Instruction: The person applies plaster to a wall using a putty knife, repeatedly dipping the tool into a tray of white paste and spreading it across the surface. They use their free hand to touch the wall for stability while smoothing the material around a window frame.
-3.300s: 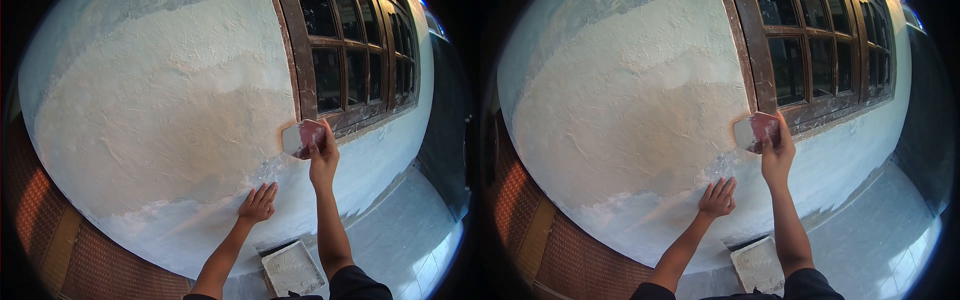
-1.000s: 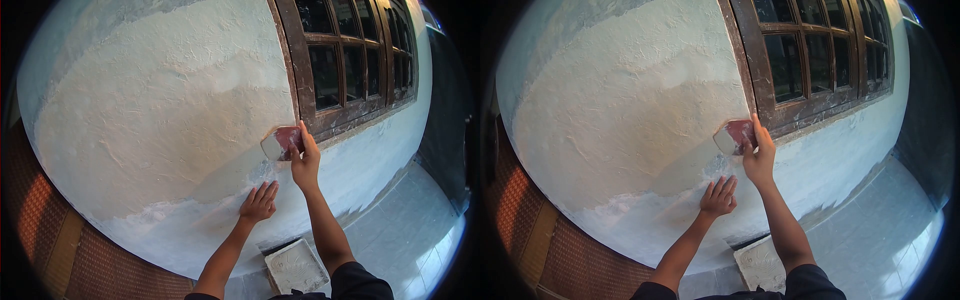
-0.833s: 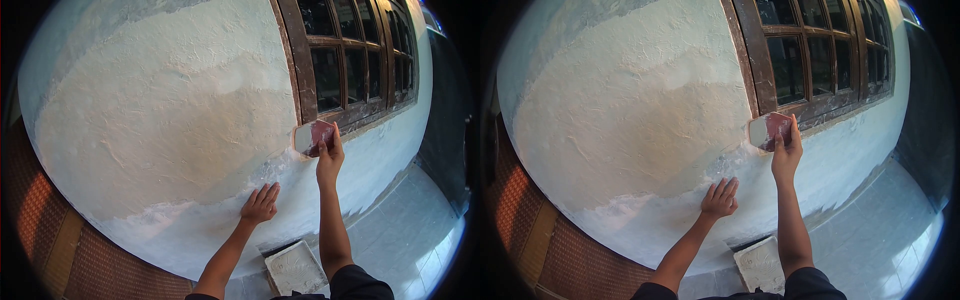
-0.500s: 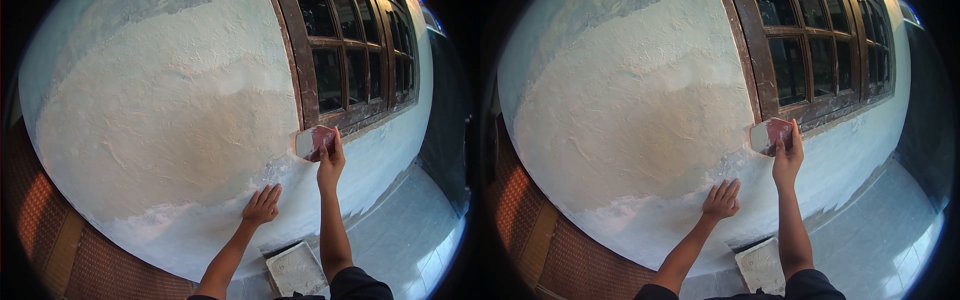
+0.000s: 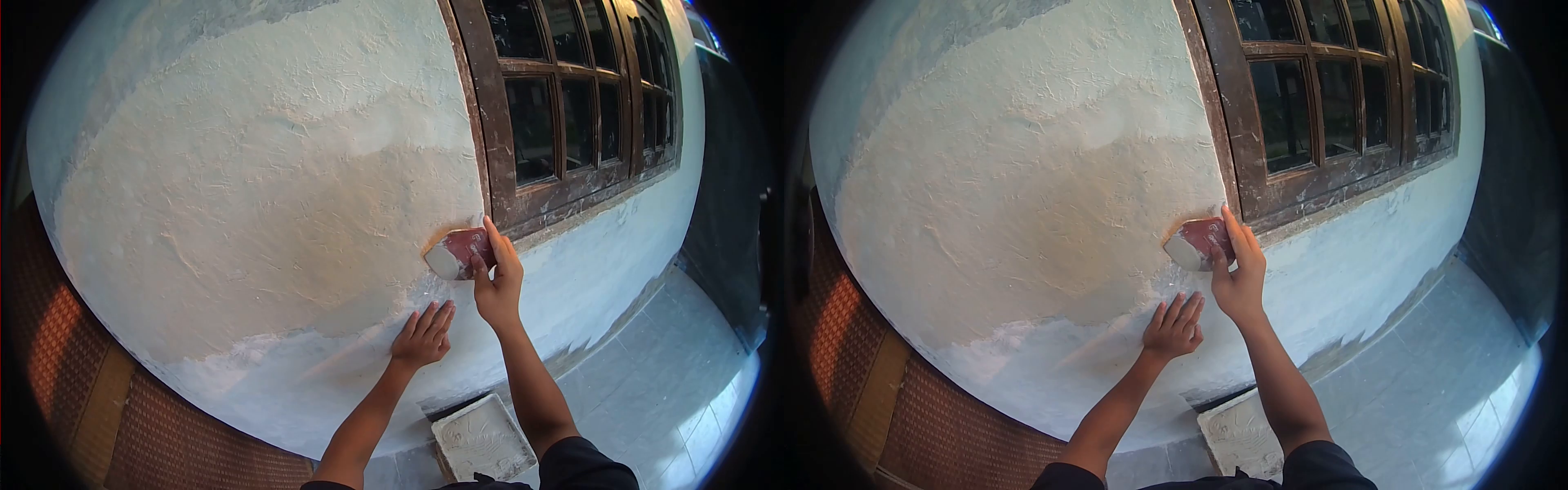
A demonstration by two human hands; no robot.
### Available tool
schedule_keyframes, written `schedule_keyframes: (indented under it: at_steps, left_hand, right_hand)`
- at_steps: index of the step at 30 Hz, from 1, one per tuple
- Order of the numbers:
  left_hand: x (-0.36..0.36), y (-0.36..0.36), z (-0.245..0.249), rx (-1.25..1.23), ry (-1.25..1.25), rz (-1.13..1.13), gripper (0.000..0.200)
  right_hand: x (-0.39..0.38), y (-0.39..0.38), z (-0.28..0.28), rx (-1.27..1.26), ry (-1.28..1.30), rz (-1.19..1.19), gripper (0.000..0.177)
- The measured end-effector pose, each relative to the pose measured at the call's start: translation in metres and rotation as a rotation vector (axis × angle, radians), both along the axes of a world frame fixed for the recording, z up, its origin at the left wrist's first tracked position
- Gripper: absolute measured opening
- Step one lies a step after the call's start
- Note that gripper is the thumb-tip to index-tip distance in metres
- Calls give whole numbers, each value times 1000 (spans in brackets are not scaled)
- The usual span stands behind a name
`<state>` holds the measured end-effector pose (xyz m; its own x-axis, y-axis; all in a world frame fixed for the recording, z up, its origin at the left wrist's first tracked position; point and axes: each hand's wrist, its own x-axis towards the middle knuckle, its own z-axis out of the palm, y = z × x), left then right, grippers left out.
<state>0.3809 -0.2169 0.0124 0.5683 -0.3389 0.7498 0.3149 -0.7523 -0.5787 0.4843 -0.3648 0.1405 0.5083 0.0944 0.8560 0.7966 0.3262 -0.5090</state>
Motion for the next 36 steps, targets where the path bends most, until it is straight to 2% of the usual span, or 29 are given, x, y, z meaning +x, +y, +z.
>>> schedule_keyframes:
  at_steps: [1, 3, 4, 5, 7, 9, 10, 11, 13, 14, 17, 19, 21, 23, 24, 25, 27, 29, 31, 33, 34, 36]
  left_hand:
    - [0, 0, 0, 4, -5, -3, 51]
    - [-2, 0, 1, 12, -1, 1, 51]
    - [-1, 0, 2, 17, 0, 5, 52]
    - [0, 1, 3, 19, -5, 5, 52]
    - [0, 0, 2, 24, -7, 8, 52]
    - [-1, 1, 0, 7, 2, 1, 52]
    - [0, 1, -1, 2, 5, -3, 52]
    - [0, 1, -3, -3, 7, 0, 52]
    - [0, 2, -3, -28, 12, -9, 54]
    - [0, 2, -3, -24, 7, -5, 54]
    - [1, 0, -2, -17, -13, -4, 54]
    - [0, 1, -2, -28, 5, -6, 54]
    - [-1, 0, -4, -30, 11, -5, 54]
    - [-1, 1, -1, -25, 4, -2, 54]
    - [-1, 1, 0, 1, -1, 11, 54]
    - [0, 0, 0, 25, -5, 23, 53]
    - [0, 1, 0, 21, -5, 22, 53]
    - [-1, 0, -1, 14, 3, 19, 53]
    - [-1, 1, 1, 14, 2, 14, 53]
    - [-2, -1, 0, 22, -1, 24, 53]
    - [-1, -1, 1, 30, -4, 36, 53]
    - [0, 1, 3, 28, -10, 33, 53]
  right_hand:
    - [2, 1, 2, -45, -10, -44, 62]
    - [28, 2, -8, 132, 124, -88, 60]
    - [35, -2, -8, 230, 248, 11, 58]
    - [35, -11, -8, 241, 245, 0, 58]
    - [26, -11, -2, 307, 237, 150, 58]
    - [14, -5, 5, 197, 120, 132, 57]
    - [15, -5, 9, 92, 59, 51, 56]
    - [23, -4, 10, 88, 61, 53, 56]
    - [44, -4, 11, 196, 246, 8, 56]
    - [45, -14, 13, 235, 348, 66, 56]
    - [32, -15, 16, 273, 184, 121, 56]
    - [23, -8, 17, 75, 26, 37, 59]
    - [39, -2, 12, 70, 140, -26, 57]
    - [58, -6, 4, 261, 336, 52, 55]
    - [49, -14, 9, 287, 367, 13, 54]
    - [44, -13, 7, 289, 362, 15, 54]
    - [30, -9, 4, 253, 142, 69, 55]
    - [16, -6, 10, 87, 79, 63, 57]
    - [34, 4, 5, 127, 109, -51, 55]
    - [46, 0, -1, 294, 332, 34, 52]
    - [45, -8, -3, 297, 371, 7, 48]
    - [37, -7, -4, 317, 282, 73, 48]
